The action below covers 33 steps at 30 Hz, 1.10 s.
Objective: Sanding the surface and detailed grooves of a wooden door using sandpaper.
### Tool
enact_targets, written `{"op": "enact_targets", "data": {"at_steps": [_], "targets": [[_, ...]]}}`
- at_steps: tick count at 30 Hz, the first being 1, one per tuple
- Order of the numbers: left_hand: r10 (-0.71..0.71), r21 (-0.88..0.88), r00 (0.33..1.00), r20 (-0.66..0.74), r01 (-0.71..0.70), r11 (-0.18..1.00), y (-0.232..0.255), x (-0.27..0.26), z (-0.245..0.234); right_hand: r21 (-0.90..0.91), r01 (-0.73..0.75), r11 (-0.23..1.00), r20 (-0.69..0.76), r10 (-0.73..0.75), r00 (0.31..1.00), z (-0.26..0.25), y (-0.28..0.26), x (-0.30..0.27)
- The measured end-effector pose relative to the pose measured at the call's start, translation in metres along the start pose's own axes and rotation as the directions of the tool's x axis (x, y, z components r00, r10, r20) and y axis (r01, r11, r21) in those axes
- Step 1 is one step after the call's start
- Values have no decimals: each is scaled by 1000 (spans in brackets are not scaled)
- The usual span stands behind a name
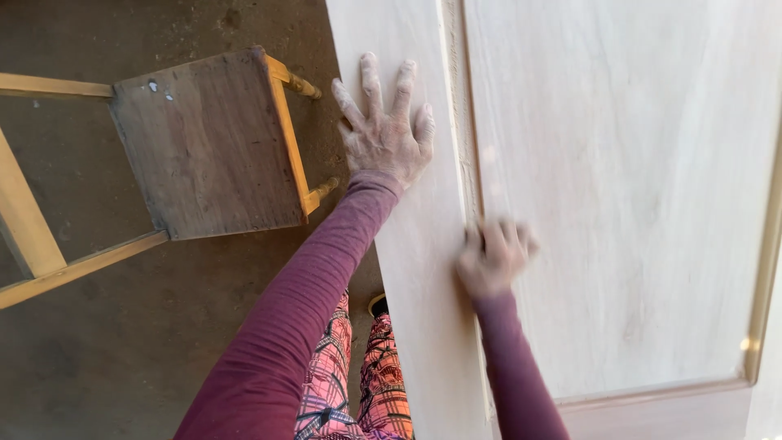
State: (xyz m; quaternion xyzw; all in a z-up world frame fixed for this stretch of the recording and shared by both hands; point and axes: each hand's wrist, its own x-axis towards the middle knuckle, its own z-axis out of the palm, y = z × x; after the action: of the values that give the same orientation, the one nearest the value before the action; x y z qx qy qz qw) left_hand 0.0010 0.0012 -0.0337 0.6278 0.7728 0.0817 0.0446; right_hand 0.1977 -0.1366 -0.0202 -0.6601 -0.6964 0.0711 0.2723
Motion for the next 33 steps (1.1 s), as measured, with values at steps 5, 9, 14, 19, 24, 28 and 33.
{"op": "enact_targets", "data": {"at_steps": [5, 9, 14, 19, 24, 28, 33], "targets": [[4, -35, 1000, 4, -4, 999, 2, -2, -8, 36, -29, 999, 7, 28, 1000, -1, -18, 34], [16, -45, 997, -79, -20, 999, -1, -2, 4, 30, -52, 998, 15, 52, 999, -34, 0, -64], [-13, -61, 1000, -22, 12, 998, 0, -4, 4, -63, -163, 985, 18, 165, 986, -39, 16, -115], [15, -68, 986, -167, -27, 997, 0, -3, 6, -9, 37, 999, -82, -37, 996, 5, 5, -9], [38, -74, 991, -129, -48, 996, 0, 0, -1, 34, 13, 999, -64, -11, 998, 3, 3, -4], [25, -70, 991, -129, -35, 997, -1, -5, 3, 28, -76, 997, -40, 77, 996, -36, 17, -103], [58, -29, 988, -143, -62, 998, -2, -5, 4, -11, -103, 995, -67, 102, 992, -15, 14, -72]]}}
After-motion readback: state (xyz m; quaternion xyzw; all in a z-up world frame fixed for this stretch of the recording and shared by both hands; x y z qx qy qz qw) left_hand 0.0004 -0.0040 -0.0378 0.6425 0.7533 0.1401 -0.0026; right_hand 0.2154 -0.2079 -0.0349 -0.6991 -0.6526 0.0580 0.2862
